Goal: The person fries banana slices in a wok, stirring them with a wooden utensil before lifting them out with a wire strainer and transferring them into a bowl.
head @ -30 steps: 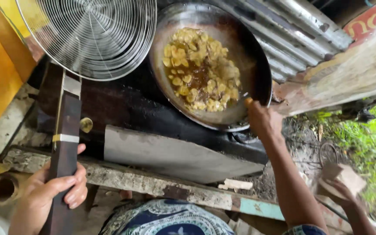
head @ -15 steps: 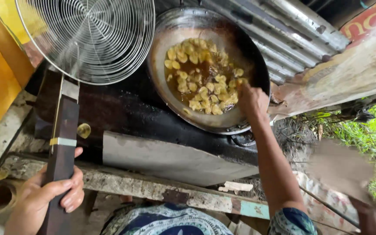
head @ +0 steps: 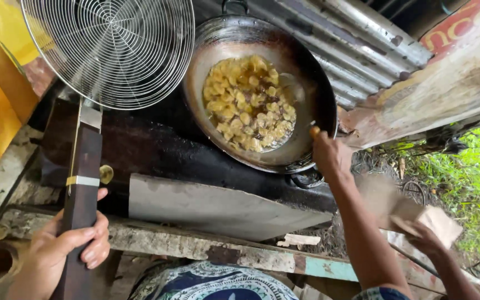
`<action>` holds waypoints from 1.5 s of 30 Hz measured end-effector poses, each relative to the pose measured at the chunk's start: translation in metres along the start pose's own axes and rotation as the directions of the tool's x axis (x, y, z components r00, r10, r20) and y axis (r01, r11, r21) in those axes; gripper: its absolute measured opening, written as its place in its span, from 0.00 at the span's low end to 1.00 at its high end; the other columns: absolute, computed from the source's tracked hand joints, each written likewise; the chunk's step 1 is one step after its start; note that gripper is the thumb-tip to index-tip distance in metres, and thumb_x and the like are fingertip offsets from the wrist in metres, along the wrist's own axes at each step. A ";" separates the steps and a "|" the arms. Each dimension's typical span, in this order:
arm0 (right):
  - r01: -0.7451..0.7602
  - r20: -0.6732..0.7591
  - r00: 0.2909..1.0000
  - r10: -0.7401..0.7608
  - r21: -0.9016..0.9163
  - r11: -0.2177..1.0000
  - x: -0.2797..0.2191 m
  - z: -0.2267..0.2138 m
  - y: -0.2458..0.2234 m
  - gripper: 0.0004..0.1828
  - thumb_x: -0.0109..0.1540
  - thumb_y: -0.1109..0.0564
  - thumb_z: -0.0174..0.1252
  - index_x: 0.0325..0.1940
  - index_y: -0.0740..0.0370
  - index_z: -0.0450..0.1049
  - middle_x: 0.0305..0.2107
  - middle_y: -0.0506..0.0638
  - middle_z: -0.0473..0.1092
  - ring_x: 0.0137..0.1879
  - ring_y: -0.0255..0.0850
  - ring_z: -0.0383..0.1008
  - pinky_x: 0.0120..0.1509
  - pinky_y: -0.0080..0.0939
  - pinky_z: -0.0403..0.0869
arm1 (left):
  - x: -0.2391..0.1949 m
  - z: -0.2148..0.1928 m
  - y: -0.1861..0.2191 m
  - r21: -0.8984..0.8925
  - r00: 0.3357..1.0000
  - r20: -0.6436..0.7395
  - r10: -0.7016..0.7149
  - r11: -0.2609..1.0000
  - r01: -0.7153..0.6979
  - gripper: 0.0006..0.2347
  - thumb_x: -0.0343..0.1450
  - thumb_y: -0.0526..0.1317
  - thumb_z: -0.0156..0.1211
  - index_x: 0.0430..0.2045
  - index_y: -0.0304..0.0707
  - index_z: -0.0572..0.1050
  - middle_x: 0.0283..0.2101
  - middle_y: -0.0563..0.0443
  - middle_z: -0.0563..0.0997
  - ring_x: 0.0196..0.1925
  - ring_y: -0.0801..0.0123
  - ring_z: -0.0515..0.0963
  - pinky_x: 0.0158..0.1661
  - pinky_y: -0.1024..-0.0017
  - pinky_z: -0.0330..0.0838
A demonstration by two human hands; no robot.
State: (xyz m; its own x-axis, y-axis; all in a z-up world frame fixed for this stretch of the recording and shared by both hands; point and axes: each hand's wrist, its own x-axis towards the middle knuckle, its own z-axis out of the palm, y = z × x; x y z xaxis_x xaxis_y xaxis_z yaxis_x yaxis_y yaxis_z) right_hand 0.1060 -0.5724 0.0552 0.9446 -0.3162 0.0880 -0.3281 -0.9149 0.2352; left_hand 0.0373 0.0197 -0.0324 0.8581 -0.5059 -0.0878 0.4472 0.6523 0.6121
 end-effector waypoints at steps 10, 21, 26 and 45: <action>-0.010 -0.158 0.987 0.044 0.210 0.978 0.035 0.043 0.028 0.11 0.67 0.50 0.55 0.41 0.58 0.77 0.27 0.64 0.76 0.35 0.64 0.77 0.40 0.63 0.75 | 0.002 0.005 0.005 0.057 0.999 -0.034 -0.028 0.998 0.030 0.31 0.74 0.25 0.49 0.77 0.26 0.53 0.34 0.38 0.70 0.27 0.64 0.72 0.25 0.59 0.70; 0.094 -0.208 0.978 -0.026 0.320 0.943 0.088 0.037 -0.002 0.16 0.65 0.43 0.57 0.39 0.56 0.81 0.31 0.62 0.76 0.39 0.64 0.76 0.42 0.62 0.74 | -0.009 0.000 -0.002 0.019 0.999 -0.052 0.013 1.000 -0.012 0.30 0.74 0.25 0.51 0.76 0.24 0.54 0.34 0.38 0.71 0.27 0.64 0.73 0.26 0.61 0.70; 0.182 -0.146 0.975 -0.165 0.114 0.977 0.119 0.044 -0.039 0.13 0.69 0.49 0.51 0.46 0.55 0.79 0.30 0.61 0.77 0.37 0.60 0.78 0.40 0.62 0.75 | -0.010 0.008 -0.001 0.000 0.997 -0.073 -0.019 1.000 0.019 0.30 0.74 0.25 0.52 0.75 0.26 0.55 0.35 0.39 0.71 0.27 0.65 0.72 0.26 0.62 0.70; -0.110 0.130 0.989 0.075 0.286 0.952 0.008 0.038 0.101 0.12 0.69 0.50 0.57 0.45 0.57 0.81 0.16 0.48 0.69 0.17 0.33 0.64 0.20 0.36 0.64 | -0.003 0.028 0.014 0.017 0.994 -0.099 -0.036 0.999 0.038 0.28 0.75 0.27 0.51 0.75 0.27 0.58 0.34 0.41 0.71 0.27 0.67 0.71 0.26 0.64 0.68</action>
State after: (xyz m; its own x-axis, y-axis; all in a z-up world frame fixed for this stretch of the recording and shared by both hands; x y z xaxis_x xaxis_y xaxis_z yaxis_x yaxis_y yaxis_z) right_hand 0.0808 -0.6770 0.0433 0.9102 -0.4137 -0.0208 -0.4142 -0.9081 -0.0624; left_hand 0.0339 0.0147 -0.0010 0.8621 -0.4707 -0.1875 0.4752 0.6226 0.6217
